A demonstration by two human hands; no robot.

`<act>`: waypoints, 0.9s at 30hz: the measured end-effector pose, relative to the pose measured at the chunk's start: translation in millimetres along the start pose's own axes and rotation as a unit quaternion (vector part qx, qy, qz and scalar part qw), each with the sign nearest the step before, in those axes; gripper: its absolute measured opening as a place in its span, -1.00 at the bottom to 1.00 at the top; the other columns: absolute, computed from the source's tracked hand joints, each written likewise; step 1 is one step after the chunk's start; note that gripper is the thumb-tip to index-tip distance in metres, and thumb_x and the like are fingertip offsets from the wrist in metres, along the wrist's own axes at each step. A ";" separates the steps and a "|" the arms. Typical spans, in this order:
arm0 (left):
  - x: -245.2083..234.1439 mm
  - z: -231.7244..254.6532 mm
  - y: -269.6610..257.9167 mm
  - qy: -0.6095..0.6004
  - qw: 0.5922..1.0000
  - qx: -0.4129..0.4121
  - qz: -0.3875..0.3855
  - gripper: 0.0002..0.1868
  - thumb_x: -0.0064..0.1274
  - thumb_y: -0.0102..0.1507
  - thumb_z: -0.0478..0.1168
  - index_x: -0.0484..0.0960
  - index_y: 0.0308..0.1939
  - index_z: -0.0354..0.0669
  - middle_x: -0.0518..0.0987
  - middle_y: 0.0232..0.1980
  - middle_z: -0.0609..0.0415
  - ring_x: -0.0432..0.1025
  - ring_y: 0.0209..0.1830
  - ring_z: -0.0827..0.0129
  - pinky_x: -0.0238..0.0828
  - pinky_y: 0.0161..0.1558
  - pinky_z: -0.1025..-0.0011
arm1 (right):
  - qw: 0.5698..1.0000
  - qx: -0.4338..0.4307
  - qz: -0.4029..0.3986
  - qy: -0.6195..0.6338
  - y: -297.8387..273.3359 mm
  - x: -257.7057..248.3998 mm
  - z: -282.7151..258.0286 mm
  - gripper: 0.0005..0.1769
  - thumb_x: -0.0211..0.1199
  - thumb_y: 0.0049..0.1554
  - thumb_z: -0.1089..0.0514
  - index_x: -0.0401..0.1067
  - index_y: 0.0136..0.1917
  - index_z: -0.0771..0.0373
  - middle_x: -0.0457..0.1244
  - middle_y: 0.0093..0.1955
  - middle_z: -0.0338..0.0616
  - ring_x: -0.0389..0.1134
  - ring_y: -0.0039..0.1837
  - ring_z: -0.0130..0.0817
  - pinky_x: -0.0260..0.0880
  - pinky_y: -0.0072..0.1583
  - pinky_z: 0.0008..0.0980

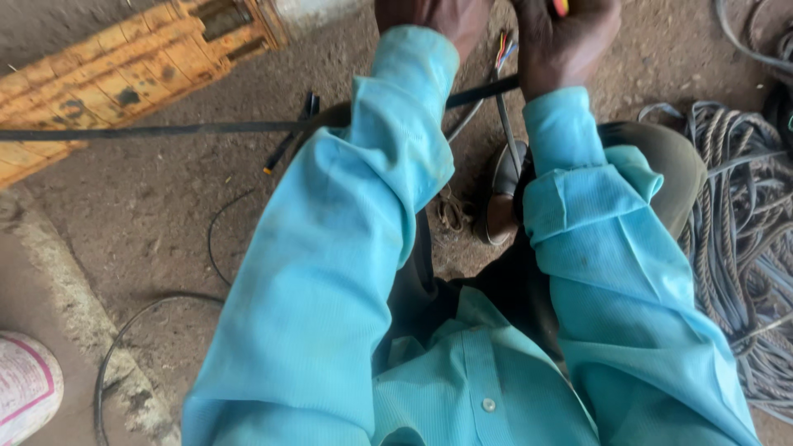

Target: The person sits on the floor and uses pliers to strip the insulation from several colored wires. They hold the wires in one hand and use the pliers in the other to remove the outer coating, exposing the copper strands.

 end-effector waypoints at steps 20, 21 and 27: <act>-43.0 24.5 7.7 0.004 0.998 0.054 0.006 -0.70 0.27 0.20 -0.04 0.64 -0.10 -0.11 0.66 -0.33 -0.08 0.58 -0.46 0.15 0.53 -0.47 0.20 | 0.984 0.154 -0.062 0.058 9.4 -8.2 9.4 -0.68 0.56 0.27 0.07 0.49 -0.09 0.28 0.36 -0.24 -0.28 0.33 -0.25 -0.56 0.37 -0.21 -0.51; -42.4 25.3 9.8 0.014 0.998 0.059 0.011 -0.72 0.26 0.22 -0.07 0.64 -0.11 -0.14 0.65 -0.32 -0.09 0.58 -0.46 0.17 0.52 -0.49 0.22 | 0.984 0.150 -0.050 0.085 10.0 -7.8 8.9 -0.68 0.57 0.27 0.07 0.48 -0.08 0.28 0.36 -0.22 -0.28 0.35 -0.22 -0.55 0.41 -0.19 -0.50; -40.9 22.3 26.1 0.068 0.988 0.130 0.044 -0.87 0.22 0.24 -0.19 0.67 -0.19 -0.13 0.66 -0.35 -0.07 0.58 -0.44 0.18 0.53 -0.39 0.20 | 0.993 0.119 0.007 -0.010 10.0 -2.7 22.6 -0.59 0.60 0.25 0.06 0.41 -0.20 0.24 0.25 -0.34 -0.34 0.19 -0.30 -0.57 0.19 -0.24 -0.52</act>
Point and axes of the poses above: each hand's wrist, its own y-axis towards the middle knuckle, its own x-axis out of the palm, z = x × y, the point moved 6 cm from there along y, towards the middle knuckle
